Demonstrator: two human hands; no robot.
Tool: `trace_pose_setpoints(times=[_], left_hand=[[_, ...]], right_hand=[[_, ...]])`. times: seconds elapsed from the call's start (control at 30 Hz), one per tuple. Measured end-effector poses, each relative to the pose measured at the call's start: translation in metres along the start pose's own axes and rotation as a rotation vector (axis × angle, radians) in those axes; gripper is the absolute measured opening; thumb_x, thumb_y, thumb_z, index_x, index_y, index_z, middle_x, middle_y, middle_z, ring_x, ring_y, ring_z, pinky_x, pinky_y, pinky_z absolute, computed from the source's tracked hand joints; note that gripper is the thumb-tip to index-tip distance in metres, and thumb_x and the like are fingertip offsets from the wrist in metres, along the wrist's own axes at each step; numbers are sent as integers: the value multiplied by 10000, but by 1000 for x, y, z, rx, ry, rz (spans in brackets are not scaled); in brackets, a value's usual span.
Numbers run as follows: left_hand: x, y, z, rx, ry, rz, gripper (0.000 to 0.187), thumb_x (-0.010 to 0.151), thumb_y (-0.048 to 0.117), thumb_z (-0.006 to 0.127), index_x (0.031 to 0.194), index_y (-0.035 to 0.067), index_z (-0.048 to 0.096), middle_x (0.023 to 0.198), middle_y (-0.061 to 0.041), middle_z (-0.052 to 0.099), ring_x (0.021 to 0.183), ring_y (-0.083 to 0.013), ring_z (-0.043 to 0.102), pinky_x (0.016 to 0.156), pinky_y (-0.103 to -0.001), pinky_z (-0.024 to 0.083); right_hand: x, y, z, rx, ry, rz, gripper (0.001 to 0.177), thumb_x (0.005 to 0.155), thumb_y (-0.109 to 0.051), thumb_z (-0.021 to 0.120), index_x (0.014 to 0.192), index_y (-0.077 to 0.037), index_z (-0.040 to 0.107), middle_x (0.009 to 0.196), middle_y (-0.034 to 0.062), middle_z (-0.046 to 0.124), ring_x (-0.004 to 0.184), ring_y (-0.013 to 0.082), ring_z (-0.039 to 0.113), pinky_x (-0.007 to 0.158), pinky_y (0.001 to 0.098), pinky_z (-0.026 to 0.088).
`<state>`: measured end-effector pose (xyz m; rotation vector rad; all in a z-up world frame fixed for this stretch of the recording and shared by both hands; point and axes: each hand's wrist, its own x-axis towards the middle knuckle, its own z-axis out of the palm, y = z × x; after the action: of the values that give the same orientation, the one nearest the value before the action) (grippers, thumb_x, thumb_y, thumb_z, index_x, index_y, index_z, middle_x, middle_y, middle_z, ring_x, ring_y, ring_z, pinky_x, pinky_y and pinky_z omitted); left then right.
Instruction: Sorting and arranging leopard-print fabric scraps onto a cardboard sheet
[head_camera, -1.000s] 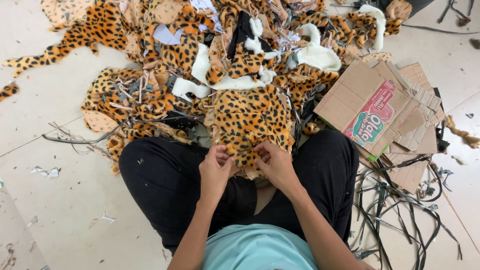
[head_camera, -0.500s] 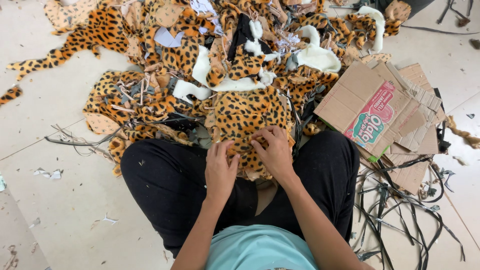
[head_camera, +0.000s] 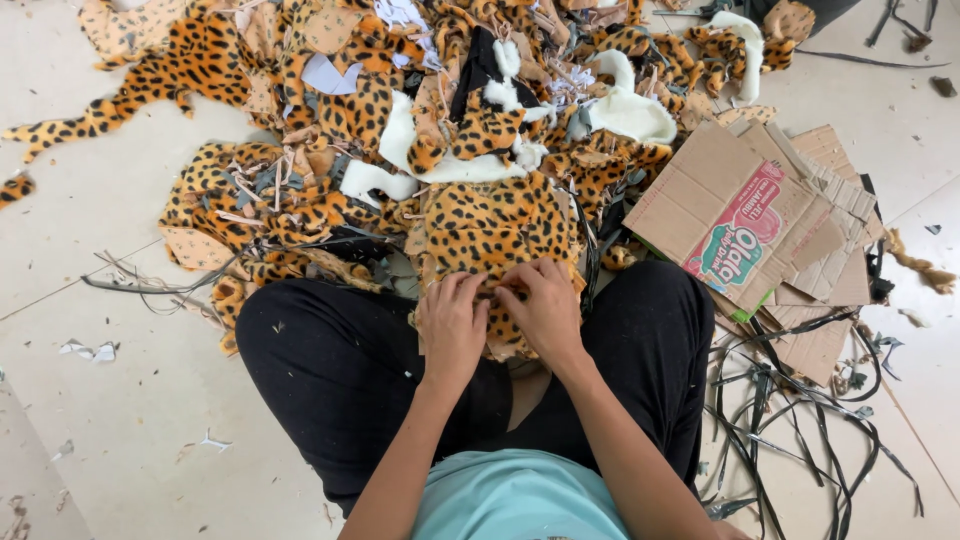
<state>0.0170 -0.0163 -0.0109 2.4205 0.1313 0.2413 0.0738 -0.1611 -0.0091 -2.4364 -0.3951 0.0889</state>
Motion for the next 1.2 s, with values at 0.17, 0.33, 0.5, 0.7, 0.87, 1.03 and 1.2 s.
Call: trace_pose_setpoints(times=[0.17, 0.33, 0.5, 0.7, 0.87, 1.03, 1.2], left_hand=[[6, -1, 5, 89, -77, 5, 324, 966, 116, 653, 1282, 177, 611, 1154, -18, 534, 1008, -173, 501, 846, -346, 375], [9, -13, 22, 116, -92, 18, 377, 949, 122, 665, 1312, 195, 594, 1185, 2, 508, 1038, -158, 479, 853, -340, 365], [15, -4, 6, 0, -223, 4, 549, 885, -37, 554, 1392, 175, 549, 1296, -49, 482, 1171, -238, 453, 953, -409, 357], [15, -12, 1, -118, -366, -25, 287, 870, 163, 551, 1146, 182, 629, 1199, -6, 535, 1156, -220, 515, 988, -446, 361], [15, -5, -19, -240, -340, -146, 109, 918, 223, 672, 1009, 170, 646, 939, -23, 680, 961, -263, 685, 806, -407, 500], [11, -10, -19, -276, -282, -289, 75, 956, 189, 671, 1001, 137, 702, 891, -58, 755, 869, -261, 739, 705, -365, 580], [7, -15, -9, -62, -246, -300, 64, 940, 184, 706, 960, 130, 678, 836, -34, 718, 821, -229, 725, 662, -354, 586]], right_hand=[[0, 0, -2, 55, -19, -38, 128, 909, -182, 780, 1009, -132, 719, 939, 24, 589, 927, 181, 540, 805, 304, 501], [-1, 0, -3, -14, -2, -23, 202, 915, -220, 782, 1077, -115, 725, 940, 31, 557, 916, 168, 500, 791, 299, 489], [-2, 7, -2, 188, -58, -101, 109, 899, -45, 746, 959, -129, 712, 907, 26, 617, 935, 208, 570, 809, 332, 514], [-7, 13, -12, 278, -126, -95, 152, 881, -33, 739, 950, -166, 717, 871, 0, 692, 941, 214, 636, 820, 342, 533], [-5, -3, -23, 288, -151, -103, 135, 900, -30, 718, 959, -152, 720, 891, 21, 718, 939, 218, 631, 816, 346, 521], [-5, -2, -21, 241, -176, -94, 110, 912, -49, 721, 984, -131, 709, 901, 45, 717, 880, 213, 600, 772, 343, 510], [-5, 2, -10, 68, -180, -148, 86, 890, -103, 752, 945, -141, 699, 862, 21, 705, 876, 213, 598, 756, 333, 494]])
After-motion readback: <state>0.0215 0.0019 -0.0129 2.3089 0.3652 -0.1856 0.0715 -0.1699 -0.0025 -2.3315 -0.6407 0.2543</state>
